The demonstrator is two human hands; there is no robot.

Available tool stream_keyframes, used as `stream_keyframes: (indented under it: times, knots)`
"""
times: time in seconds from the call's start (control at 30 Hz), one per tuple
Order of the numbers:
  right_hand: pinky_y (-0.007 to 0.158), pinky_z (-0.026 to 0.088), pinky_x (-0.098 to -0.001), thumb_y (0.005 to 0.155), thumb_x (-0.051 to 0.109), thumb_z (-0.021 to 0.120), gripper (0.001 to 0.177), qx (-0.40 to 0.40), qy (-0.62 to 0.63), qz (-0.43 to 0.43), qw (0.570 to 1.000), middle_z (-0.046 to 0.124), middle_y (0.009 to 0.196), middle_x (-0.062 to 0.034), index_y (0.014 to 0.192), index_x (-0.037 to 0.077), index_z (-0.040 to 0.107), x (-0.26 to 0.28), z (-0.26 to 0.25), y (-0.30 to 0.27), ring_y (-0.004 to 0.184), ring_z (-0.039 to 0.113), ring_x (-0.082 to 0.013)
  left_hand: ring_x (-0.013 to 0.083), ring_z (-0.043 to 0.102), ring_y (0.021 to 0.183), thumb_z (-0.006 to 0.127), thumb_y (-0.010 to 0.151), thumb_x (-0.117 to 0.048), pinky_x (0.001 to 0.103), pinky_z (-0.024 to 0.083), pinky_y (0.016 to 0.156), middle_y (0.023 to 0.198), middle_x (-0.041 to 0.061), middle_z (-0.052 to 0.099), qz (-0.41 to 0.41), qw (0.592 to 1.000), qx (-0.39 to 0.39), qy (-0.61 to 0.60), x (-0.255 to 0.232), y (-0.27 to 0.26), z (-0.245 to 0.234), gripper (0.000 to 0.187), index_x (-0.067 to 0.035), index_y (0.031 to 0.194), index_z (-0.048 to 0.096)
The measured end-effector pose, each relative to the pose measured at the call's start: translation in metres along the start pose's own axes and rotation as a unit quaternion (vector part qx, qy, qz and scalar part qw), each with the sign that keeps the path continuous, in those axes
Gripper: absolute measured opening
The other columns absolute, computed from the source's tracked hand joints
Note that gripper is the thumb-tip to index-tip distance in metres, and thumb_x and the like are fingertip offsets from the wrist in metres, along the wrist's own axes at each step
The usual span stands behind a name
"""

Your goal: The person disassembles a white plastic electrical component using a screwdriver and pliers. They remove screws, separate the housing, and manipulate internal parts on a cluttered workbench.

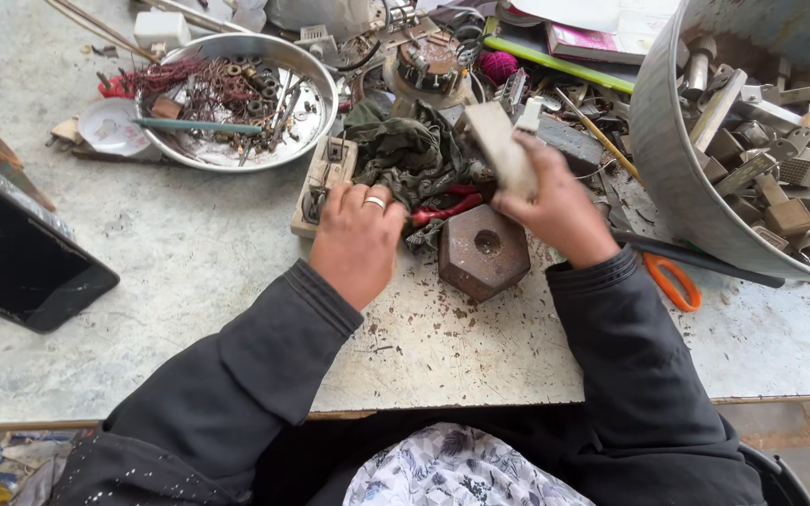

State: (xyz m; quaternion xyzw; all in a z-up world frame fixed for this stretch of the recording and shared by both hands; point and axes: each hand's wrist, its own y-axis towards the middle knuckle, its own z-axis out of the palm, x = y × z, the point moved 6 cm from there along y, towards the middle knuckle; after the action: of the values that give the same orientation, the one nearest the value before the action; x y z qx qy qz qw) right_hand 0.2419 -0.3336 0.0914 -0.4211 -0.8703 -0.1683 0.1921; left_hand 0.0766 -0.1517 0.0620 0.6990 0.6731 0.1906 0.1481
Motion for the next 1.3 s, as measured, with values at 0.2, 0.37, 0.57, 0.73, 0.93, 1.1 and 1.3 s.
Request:
stream_keyframes:
  times: [0.2, 0.37, 0.57, 0.73, 0.93, 1.1, 1.3]
  knots:
    - [0.112, 0.040, -0.0455, 0.087, 0.023, 0.077, 0.076, -0.036, -0.048, -0.084, 0.995, 0.046, 0.153, -0.0199, 0.153, 0.015, 0.042, 0.004, 0.007, -0.001, 0.138, 0.046, -0.0414, 0.0279, 0.044, 0.143, 0.047, 0.098, -0.014, 0.045, 0.030, 0.119, 0.150, 0.013, 0.051, 0.102, 0.993, -0.033, -0.057, -0.011, 0.022, 0.031, 0.052, -0.008, 0.149, 0.046]
    - [0.110, 0.039, -0.0468, 0.086, 0.022, 0.078, 0.079, -0.034, -0.084, -0.064, 0.994, 0.047, 0.151, -0.0205, 0.155, 0.017, 0.042, -0.004, 0.007, 0.001, 0.136, 0.045, -0.0426, 0.0312, 0.039, 0.144, 0.043, 0.097, -0.025, 0.044, 0.028, 0.117, 0.157, 0.016, 0.042, -0.016, 0.994, 0.105, -0.031, 0.012, 0.044, 0.076, 0.064, 0.001, 0.155, 0.030]
    - [0.109, 0.042, -0.0445, 0.085, 0.030, 0.079, 0.074, 0.001, -0.038, -0.055, 0.998, 0.058, 0.137, -0.0172, 0.151, 0.017, 0.048, 0.001, 0.003, -0.001, 0.129, 0.052, -0.0369, 0.0312, 0.039, 0.146, 0.040, 0.100, -0.018, 0.046, 0.027, 0.120, 0.157, 0.012, 0.047, -0.084, 0.992, 0.094, -0.008, 0.016, 0.062, 0.092, 0.056, -0.003, 0.154, 0.041]
    - [0.098, 0.048, -0.0430, 0.092, 0.031, 0.078, 0.055, -0.030, -0.010, -0.068, 0.997, 0.063, 0.124, -0.0164, 0.139, 0.008, 0.059, 0.000, -0.008, 0.001, 0.115, 0.060, -0.0320, 0.0311, 0.039, 0.144, 0.042, 0.097, -0.020, 0.050, 0.028, 0.117, 0.153, 0.011, 0.049, -0.075, 0.996, 0.055, 0.020, 0.015, 0.061, 0.094, 0.055, -0.004, 0.150, 0.046]
    - [0.085, 0.057, -0.0367, 0.097, 0.014, 0.071, 0.028, -0.193, 0.059, -0.060, 0.978, 0.064, 0.115, -0.0127, 0.123, 0.004, 0.068, -0.038, -0.028, 0.012, 0.095, 0.068, -0.0221, 0.0315, 0.046, 0.143, 0.045, 0.099, -0.019, 0.049, 0.031, 0.119, 0.149, 0.012, 0.056, -0.028, 0.999, -0.011, 0.028, 0.004, 0.043, 0.071, 0.046, -0.006, 0.142, 0.056]
    - [0.084, 0.055, -0.0389, 0.093, 0.007, 0.073, 0.038, -0.225, -0.014, -0.127, 0.966, 0.066, 0.115, -0.0142, 0.129, 0.001, 0.069, -0.069, -0.016, 0.031, 0.095, 0.066, -0.0239, 0.0315, 0.052, 0.140, 0.047, 0.104, -0.022, 0.048, 0.031, 0.122, 0.146, 0.014, 0.061, 0.015, 0.994, -0.058, -0.089, -0.012, 0.034, 0.042, 0.044, -0.006, 0.143, 0.059]
    - [0.075, 0.057, -0.0349, 0.098, 0.010, 0.074, 0.013, -0.193, 0.005, -0.087, 0.977, 0.070, 0.101, -0.0123, 0.106, 0.000, 0.072, -0.097, 0.003, 0.048, 0.084, 0.071, -0.0210, 0.0353, 0.048, 0.140, 0.049, 0.102, -0.057, 0.049, 0.029, 0.119, 0.144, 0.020, 0.058, 0.052, 0.982, -0.016, -0.182, -0.034, 0.024, 0.025, 0.072, 0.000, 0.146, 0.050]
